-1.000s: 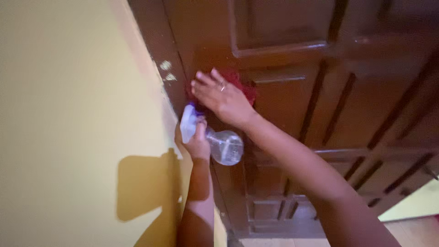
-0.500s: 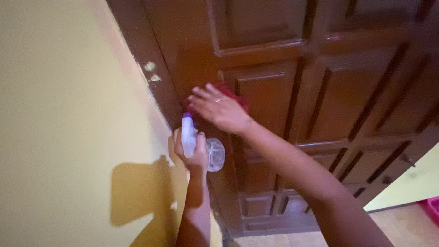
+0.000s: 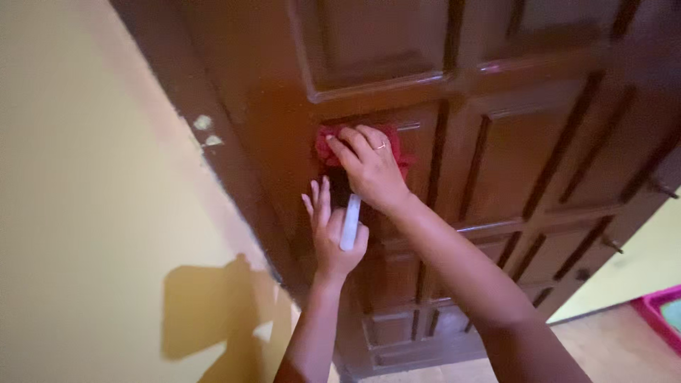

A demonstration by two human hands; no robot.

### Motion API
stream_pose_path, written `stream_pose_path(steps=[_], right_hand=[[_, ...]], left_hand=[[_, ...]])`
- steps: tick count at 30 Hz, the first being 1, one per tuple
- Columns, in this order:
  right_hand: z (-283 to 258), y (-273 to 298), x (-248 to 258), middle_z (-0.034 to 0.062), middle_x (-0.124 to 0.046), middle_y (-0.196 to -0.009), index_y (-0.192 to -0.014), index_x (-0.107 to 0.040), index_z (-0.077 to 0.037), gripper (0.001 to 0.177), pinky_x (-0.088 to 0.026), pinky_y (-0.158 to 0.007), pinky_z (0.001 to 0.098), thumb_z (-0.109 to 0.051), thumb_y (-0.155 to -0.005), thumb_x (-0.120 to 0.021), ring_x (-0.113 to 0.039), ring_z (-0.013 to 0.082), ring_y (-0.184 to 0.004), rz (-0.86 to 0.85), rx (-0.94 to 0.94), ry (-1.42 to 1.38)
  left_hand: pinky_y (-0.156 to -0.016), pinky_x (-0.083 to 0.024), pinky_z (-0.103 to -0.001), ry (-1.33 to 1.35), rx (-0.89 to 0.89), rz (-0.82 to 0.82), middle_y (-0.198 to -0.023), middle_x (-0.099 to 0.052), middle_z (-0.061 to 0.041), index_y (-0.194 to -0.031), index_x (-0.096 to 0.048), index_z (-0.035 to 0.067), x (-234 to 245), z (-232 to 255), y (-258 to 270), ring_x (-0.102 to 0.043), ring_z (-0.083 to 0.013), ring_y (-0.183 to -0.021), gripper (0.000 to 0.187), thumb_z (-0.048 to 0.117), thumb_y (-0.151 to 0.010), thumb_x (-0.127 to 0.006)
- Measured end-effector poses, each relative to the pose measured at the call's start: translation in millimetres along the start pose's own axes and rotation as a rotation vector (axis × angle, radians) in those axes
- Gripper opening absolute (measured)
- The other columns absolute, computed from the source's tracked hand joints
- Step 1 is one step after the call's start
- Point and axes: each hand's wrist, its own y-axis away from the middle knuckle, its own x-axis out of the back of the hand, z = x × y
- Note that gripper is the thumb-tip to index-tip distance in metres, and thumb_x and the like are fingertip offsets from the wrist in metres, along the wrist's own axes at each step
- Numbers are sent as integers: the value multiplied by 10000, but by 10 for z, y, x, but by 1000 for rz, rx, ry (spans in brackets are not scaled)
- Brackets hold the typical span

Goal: The person cleans a wooden door by spraying a liquid from a spray bottle and wiping the surface with a red cloth. The person repeatedly sprays and wipes different sections of the door, including the panels and edges, throughout the clip.

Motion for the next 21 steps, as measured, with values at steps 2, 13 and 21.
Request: stream_pose_path(steps=[2, 13, 21], right_hand=[[57, 19, 106, 148, -610, -1305, -1318, -684, -48, 473, -445, -1054, 481, -2, -850, -633, -554, 365, -1211, 10, -63, 30], [535, -36, 379, 109, -605, -1313, -1366, -701, -120, 580, -416, -1063, 465, 74, -825, -626, -512, 332, -1242, 157, -127, 353], [875, 351, 516, 151, -567, -1329, -1428, -625, -78, 605, -392, -1090, 459, 133, -864, -564, -463, 347, -1217, 313, -423, 239]], left_hand=[[-1225, -109, -721, -25, -25, -29, -1578, -352, -325, -749, -590, -23, -51, -15, 5, -261, -563, -1499, 140, 83, -704, -671], [-1258, -218, -644, 46, 95, -33, -1590, -391, -308, -842, -615, -36, 80, -4, 40, -382, -505, -1488, 110, 48, -780, -651], [-1251, -223, -622, 50, 145, -64, -1579, -396, -316, -860, -639, -46, 133, 46, 26, -393, -500, -1469, 119, 41, -783, -658]])
